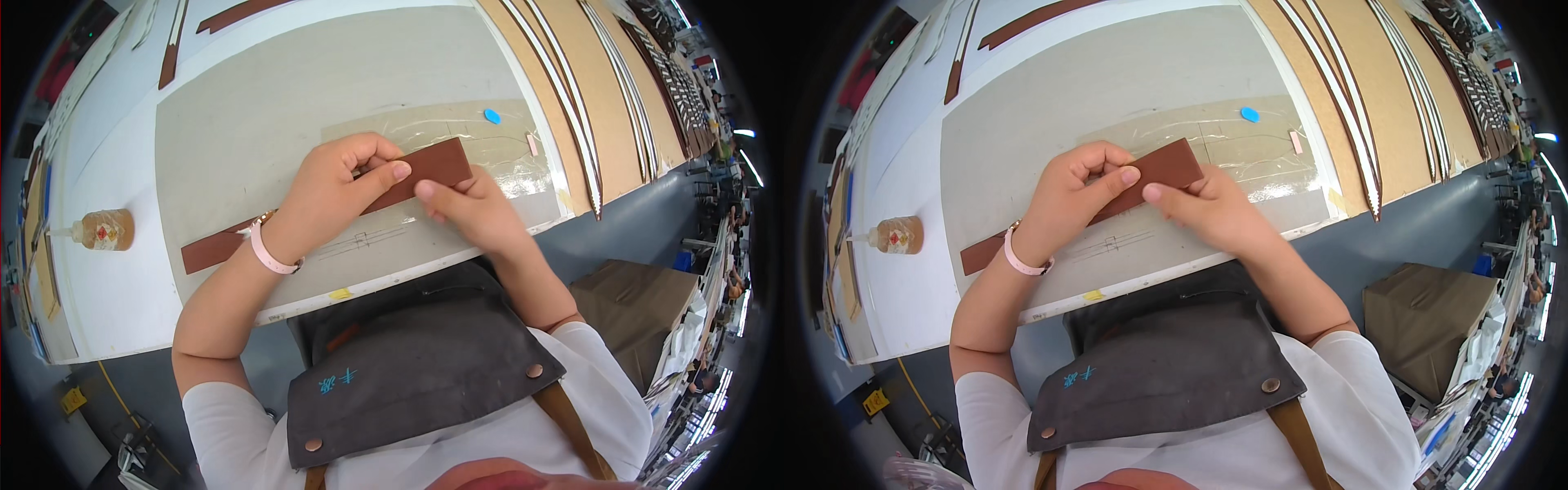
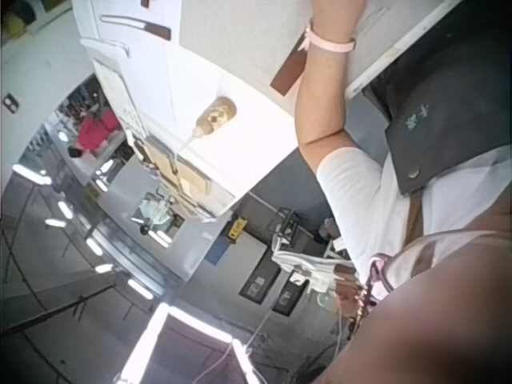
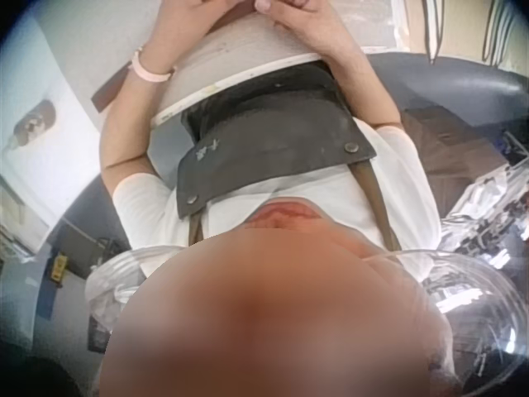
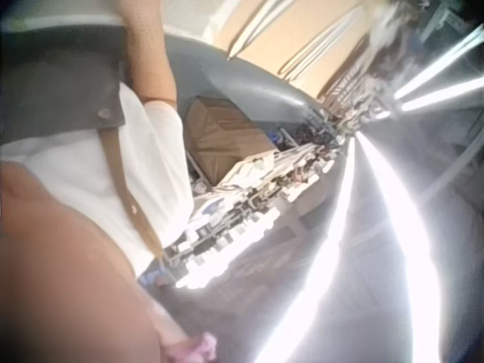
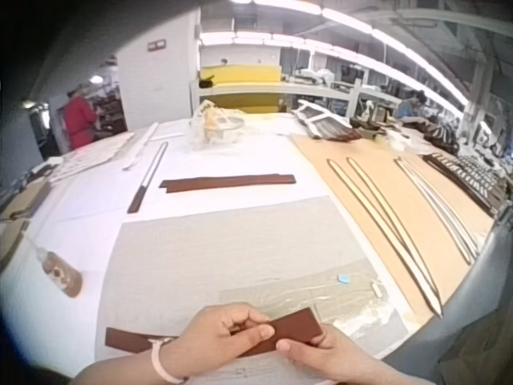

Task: Assembling leather components by folding leather strips over a core piece and aligning them on a template.

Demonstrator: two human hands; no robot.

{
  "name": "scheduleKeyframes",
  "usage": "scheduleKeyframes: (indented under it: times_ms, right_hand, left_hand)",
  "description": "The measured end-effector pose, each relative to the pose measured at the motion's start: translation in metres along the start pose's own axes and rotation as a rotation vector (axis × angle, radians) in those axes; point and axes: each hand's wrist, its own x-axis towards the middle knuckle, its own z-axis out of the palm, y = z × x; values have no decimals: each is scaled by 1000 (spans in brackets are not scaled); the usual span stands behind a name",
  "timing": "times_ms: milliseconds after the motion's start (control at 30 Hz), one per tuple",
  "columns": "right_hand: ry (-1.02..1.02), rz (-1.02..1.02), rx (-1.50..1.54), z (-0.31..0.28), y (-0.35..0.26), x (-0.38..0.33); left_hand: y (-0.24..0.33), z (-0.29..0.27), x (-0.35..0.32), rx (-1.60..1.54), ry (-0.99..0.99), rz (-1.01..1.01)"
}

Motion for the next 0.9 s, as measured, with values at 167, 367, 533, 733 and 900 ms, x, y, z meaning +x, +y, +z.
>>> scheduleKeyframes:
  times_ms: [167,367,533,733,900]
  right_hand:
    - [-30,-54,209,4,18,6]
    - [212,-340,84,29,13,6]
    - [251,-210,41,-20,3,5]
    - [130,-124,145,-3,12,0]
    - [-82,-262,363,-10,22,2]
  left_hand:
    - [1,3,-2,20,4,55]
    - [-5,11,-5,58,64,227]
    - [8,2,-7,146,-33,31]
    - [0,11,-8,117,67,144]
    - [10,14,-11,124,55,151]
